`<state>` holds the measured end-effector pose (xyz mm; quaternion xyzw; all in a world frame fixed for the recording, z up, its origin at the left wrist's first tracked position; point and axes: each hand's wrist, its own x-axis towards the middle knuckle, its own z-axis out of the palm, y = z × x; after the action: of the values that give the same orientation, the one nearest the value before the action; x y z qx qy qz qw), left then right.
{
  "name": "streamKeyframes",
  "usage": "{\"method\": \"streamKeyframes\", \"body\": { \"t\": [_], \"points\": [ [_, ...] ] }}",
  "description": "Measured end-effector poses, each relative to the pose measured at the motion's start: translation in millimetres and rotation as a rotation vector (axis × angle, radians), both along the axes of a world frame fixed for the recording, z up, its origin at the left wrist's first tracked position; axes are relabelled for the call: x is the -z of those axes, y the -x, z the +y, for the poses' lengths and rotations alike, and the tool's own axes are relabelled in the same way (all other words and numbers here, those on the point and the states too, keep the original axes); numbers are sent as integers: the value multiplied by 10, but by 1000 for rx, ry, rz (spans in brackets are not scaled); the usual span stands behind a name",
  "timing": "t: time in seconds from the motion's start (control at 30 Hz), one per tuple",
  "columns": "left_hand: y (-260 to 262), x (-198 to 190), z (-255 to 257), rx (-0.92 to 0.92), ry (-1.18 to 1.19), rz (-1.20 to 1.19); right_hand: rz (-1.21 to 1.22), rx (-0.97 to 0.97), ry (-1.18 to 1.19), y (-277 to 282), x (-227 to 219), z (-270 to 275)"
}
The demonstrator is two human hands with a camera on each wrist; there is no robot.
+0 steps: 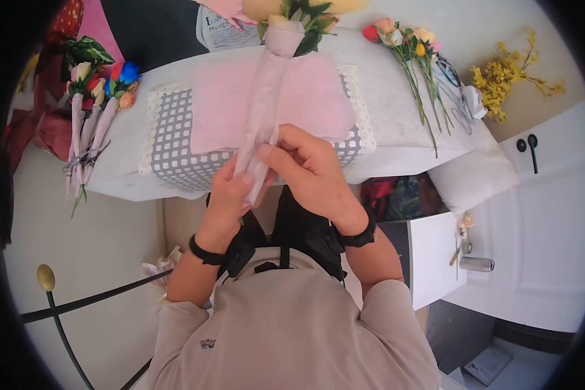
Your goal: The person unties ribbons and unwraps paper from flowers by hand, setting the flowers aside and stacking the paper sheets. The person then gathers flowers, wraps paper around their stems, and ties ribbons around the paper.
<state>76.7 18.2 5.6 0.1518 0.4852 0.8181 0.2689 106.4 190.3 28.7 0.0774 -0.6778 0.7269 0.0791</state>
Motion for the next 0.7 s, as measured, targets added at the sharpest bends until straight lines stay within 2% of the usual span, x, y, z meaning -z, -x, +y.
{"method": "streamKeyframes", "body": {
  "t": [0.13, 0.2, 0.23, 0.3, 0.33, 0.4, 0.43, 0.5, 0.53, 0.6, 0.63, 0.7],
  "points": [
    [60, 314, 51, -115, -7, 67, 46, 102, -81, -4, 36, -39],
    [81, 472, 86, -427, 188, 431, 77, 186, -139, 0, 57, -63],
    [80, 507, 94, -427, 186, 433, 79, 187, -140, -17, 48, -53],
    [62, 552, 99, -471, 232, 620, 49, 207, -339, -69, 24, -36],
    [63, 575, 92, -474, 233, 619, 49, 204, -340, -81, 18, -49],
    [80, 561, 79, -319, 165, 540, 46, 222, -330, -85, 5, -71],
    [77, 516, 79, -321, 165, 543, 49, 221, -330, -87, 19, -68],
    [43, 412, 81, -68, -257, -46, 18, 193, -226, -99, 56, -55],
    [46, 449, 51, -69, -257, -46, 19, 192, -227, -96, 57, -80],
    [77, 488, -31, 75, -213, 64, 104, 227, -99, -67, 40, -161],
    [87, 454, -33, 72, -212, 67, 106, 224, -98, -62, 54, -149],
    [100, 340, -12, -45, 3, 257, 150, 247, -205, -59, 93, -101]
  ]
}}
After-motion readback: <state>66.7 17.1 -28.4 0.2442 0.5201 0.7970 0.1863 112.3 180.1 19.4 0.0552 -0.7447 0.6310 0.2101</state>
